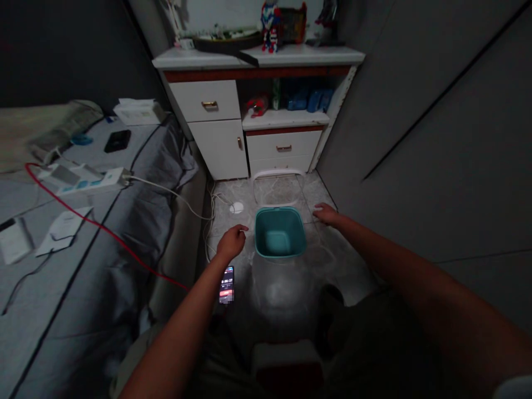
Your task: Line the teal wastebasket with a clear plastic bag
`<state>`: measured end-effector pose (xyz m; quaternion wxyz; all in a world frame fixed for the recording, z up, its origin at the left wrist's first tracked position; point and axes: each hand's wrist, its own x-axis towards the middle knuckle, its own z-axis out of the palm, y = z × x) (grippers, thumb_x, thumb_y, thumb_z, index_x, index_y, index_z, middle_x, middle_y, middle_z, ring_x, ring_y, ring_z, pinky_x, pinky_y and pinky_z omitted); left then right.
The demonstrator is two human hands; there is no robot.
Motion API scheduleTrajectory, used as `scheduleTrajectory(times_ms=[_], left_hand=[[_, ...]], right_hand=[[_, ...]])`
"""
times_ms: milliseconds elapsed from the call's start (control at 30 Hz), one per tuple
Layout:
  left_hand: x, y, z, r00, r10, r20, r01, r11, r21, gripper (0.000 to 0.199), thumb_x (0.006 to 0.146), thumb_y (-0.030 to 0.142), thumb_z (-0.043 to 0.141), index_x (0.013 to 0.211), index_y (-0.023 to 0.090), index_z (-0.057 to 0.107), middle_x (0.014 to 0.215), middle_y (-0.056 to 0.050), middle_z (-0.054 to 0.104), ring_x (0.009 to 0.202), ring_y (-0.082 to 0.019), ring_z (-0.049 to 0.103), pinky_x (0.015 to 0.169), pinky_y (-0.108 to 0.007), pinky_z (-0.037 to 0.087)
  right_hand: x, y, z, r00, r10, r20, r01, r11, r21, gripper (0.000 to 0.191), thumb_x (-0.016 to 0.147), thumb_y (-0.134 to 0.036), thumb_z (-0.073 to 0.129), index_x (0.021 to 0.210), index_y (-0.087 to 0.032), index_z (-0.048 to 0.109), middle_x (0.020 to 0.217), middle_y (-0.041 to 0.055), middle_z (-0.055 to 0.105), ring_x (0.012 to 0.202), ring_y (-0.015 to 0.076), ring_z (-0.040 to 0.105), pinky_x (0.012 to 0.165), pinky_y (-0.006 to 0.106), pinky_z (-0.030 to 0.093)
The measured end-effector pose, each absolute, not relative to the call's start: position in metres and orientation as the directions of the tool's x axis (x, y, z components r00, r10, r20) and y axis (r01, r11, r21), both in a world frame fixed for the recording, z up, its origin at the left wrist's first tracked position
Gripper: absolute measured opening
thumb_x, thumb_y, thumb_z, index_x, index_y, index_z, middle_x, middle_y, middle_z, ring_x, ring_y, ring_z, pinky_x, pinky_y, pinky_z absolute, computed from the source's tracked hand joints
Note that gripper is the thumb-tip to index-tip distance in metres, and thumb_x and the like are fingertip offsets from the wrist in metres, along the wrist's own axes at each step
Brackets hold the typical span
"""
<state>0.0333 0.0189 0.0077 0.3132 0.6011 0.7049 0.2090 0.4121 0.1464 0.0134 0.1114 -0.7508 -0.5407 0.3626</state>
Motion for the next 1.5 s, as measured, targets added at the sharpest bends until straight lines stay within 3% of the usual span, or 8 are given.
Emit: scheduleTrajectory(times_ms=[133, 233, 433, 933, 1067, 1200, 1333, 1500], left_hand=[[0.029, 0.017, 0.024, -0.095, 0.982, -0.163, 0.725, 0.180, 0.665, 0.036, 0.099, 0.021, 0.047, 0.118, 0.022, 0.077, 0.107, -0.008, 0.079, 0.097, -0.023, 0.073, 0.087, -0.032, 0.052], [0.024, 0.016, 0.030, -0.107, 0.983, -0.152, 0.740, 0.181, 0.648, 0.035, 0.098, 0.023, 0.049, 0.118, 0.022, 0.078, 0.109, -0.008, 0.080, 0.095, -0.023, 0.073, 0.086, -0.031, 0.052], [0.022, 0.014, 0.033, -0.110, 0.979, -0.174, 0.775, 0.194, 0.602, 0.032, 0.097, 0.029, 0.054, 0.119, 0.021, 0.077, 0.103, -0.008, 0.080, 0.091, -0.023, 0.072, 0.083, -0.031, 0.050], [0.038, 0.012, 0.015, 0.040, 0.980, -0.195, 0.801, 0.085, 0.593, 0.028, 0.096, 0.033, 0.057, 0.112, 0.021, 0.076, 0.098, -0.007, 0.079, 0.087, -0.021, 0.070, 0.076, -0.029, 0.047], [0.048, 0.003, -0.002, 0.263, 0.937, -0.230, 0.795, -0.076, 0.602, 0.029, 0.097, 0.041, 0.055, 0.086, 0.020, 0.072, 0.081, -0.005, 0.073, 0.076, -0.019, 0.064, 0.070, -0.028, 0.042], [0.056, -0.004, -0.016, 0.336, 0.888, -0.313, 0.761, -0.061, 0.646, 0.046, 0.094, 0.055, 0.054, 0.062, 0.022, 0.055, 0.062, 0.000, 0.057, 0.064, -0.016, 0.052, 0.063, -0.029, 0.035], [0.065, 0.009, 0.008, 0.239, 0.928, -0.286, 0.567, 0.106, 0.817, 0.070, 0.084, 0.088, 0.044, 0.055, 0.025, 0.033, 0.052, 0.004, 0.035, 0.055, -0.014, 0.036, 0.058, -0.029, 0.031], [0.065, 0.008, 0.126, 0.323, 0.920, -0.221, 0.063, 0.212, 0.975, 0.078, 0.076, 0.104, 0.014, 0.060, 0.029, 0.026, 0.053, 0.006, 0.016, 0.047, -0.014, 0.023, 0.049, -0.033, 0.029]], right_hand=[[0.372, 0.195, 0.049, 0.130, 0.931, -0.342, 0.576, -0.352, -0.738, 0.080, 0.093, -0.014, 0.062, 0.167, -0.025, 0.033, 0.075, -0.0036, 0.058, 0.053, 0.0107, 0.049, 0.054, 0.021, 0.050], [0.355, 0.211, 0.063, 0.118, 0.952, -0.283, 0.540, -0.301, -0.786, 0.073, 0.089, -0.008, 0.062, 0.158, -0.028, 0.049, 0.078, -0.0025, 0.060, 0.055, 0.0096, 0.047, 0.055, 0.020, 0.050], [0.359, 0.197, 0.053, 0.111, 0.933, -0.341, 0.536, -0.345, -0.771, 0.043, 0.091, -0.006, 0.059, 0.131, -0.020, 0.068, 0.066, -0.0048, 0.051, 0.050, 0.0080, 0.045, 0.051, 0.017, 0.046], [0.399, 0.072, -0.002, -0.121, 0.881, -0.457, 0.729, -0.233, -0.643, 0.050, 0.089, -0.005, 0.055, 0.137, -0.015, 0.066, 0.075, 0.0009, 0.069, 0.056, 0.0104, 0.061, 0.049, 0.016, 0.041], [0.419, 0.048, -0.010, -0.185, 0.792, -0.582, 0.805, -0.218, -0.552, 0.026, 0.100, -0.021, 0.052, 0.112, -0.013, 0.074, 0.072, 0.0017, 0.066, 0.054, 0.0088, 0.059, 0.048, 0.015, 0.038], [0.427, 0.033, -0.015, -0.302, 0.681, -0.667, 0.821, -0.170, -0.545, 0.034, 0.102, -0.030, 0.052, 0.079, -0.013, 0.069, 0.057, -0.0006, 0.053, 0.047, 0.0086, 0.047, 0.045, 0.019, 0.034], [0.415, 0.045, 0.007, -0.280, 0.799, -0.533, 0.657, -0.245, -0.713, 0.049, 0.105, -0.050, 0.047, 0.066, -0.020, 0.048, 0.054, -0.0041, 0.040, 0.048, 0.0091, 0.035, 0.045, 0.020, 0.029], [0.410, 0.073, 0.110, -0.419, 0.833, -0.361, 0.201, -0.303, -0.932, 0.062, 0.104, -0.075, 0.016, 0.069, -0.025, 0.026, 0.059, -0.0053, 0.024, 0.050, 0.0109, 0.022, 0.044, 0.020, 0.024]])
